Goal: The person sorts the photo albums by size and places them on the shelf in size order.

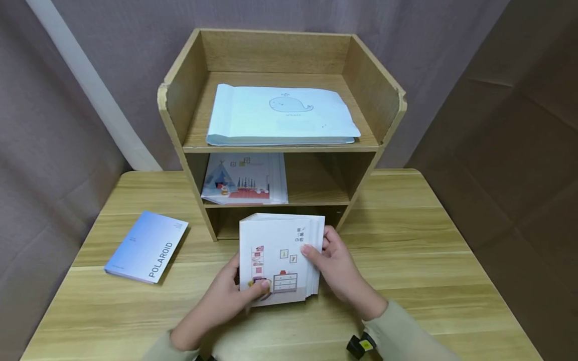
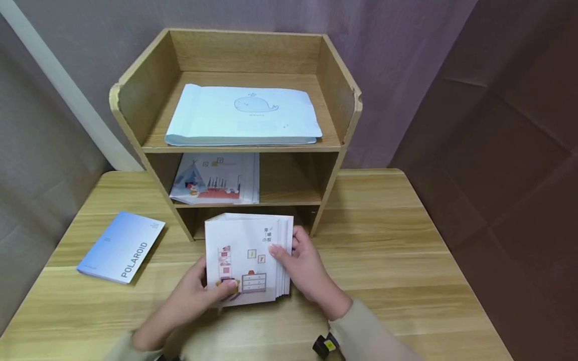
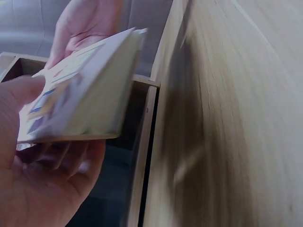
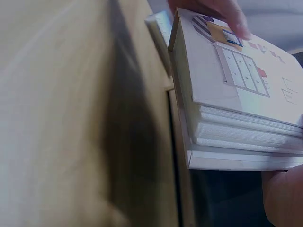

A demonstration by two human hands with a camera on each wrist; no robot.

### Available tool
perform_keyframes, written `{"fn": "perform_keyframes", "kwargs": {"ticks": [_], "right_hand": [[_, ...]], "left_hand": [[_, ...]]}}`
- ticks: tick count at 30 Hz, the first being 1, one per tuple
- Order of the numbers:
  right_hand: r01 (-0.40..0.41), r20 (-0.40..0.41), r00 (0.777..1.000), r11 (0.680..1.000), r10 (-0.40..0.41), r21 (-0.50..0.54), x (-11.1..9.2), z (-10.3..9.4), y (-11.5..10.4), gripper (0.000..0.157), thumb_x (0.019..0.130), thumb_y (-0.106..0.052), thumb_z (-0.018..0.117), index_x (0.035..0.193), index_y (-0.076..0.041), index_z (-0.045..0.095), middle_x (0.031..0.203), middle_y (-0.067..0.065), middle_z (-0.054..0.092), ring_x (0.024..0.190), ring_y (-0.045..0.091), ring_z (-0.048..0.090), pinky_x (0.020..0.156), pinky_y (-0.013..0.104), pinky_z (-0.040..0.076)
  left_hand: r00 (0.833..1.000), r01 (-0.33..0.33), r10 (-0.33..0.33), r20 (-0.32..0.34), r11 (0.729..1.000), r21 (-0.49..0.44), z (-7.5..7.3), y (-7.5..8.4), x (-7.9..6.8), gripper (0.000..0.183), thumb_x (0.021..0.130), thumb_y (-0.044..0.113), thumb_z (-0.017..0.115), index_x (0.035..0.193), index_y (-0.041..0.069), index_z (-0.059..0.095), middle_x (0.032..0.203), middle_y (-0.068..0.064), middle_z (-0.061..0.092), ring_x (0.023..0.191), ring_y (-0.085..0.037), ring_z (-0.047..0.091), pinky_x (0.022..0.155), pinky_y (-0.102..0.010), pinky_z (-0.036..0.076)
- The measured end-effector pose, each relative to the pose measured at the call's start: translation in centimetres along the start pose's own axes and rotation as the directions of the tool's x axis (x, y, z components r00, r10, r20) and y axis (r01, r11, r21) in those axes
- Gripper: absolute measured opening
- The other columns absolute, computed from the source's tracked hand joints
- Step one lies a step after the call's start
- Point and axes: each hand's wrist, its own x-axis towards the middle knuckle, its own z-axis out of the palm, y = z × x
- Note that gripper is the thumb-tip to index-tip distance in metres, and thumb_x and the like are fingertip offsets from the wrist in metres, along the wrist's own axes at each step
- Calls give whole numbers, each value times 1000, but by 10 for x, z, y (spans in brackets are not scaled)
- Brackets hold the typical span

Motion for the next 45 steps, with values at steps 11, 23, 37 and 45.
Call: {"fn": "perform_keyframes", "kwargs": {"ticks": [11, 23, 37, 45], "right_hand": [[113, -58, 992, 994, -112, 10, 10, -9, -20, 39, 93, -6, 64, 125, -4, 42, 109, 12, 67, 89, 29, 69, 74, 44, 58], [101, -67, 992, 995, -102, -18, 12, -8, -24, 48, 92, -9, 66, 133, -8, 40, 116, 16, 64, 91, 30, 68, 75, 43, 58], [88, -38, 995, 990, -93, -110, 7, -9, -29, 54, 92, -13, 68, 134, -9, 36, 116, 19, 61, 92, 33, 68, 71, 45, 58], [145, -39, 988, 981, -151, -127, 5, -10, -23, 57, 90, -8, 69, 134, -5, 32, 119, 19, 59, 99, 31, 66, 81, 40, 56]], "left_hand": [[979, -144, 168, -118, 971, 189, 11, 3, 6, 50, 89, 33, 71, 133, 22, 51, 112, 8, 65, 95, -13, 64, 80, -30, 55], [963, -121, 136, -234, 990, 76, 23, 12, 6, 39, 89, 4, 69, 126, 11, 57, 105, 0, 69, 92, -16, 66, 79, -30, 56], [946, -117, 103, -306, 993, -27, 29, 55, 14, 36, 93, 4, 63, 128, 7, 53, 109, -6, 68, 93, -19, 66, 79, -31, 56], [911, -225, 193, -365, 973, -46, 28, 46, 37, 33, 94, 14, 64, 126, 10, 55, 106, -6, 68, 92, -20, 67, 74, -33, 58]]}}
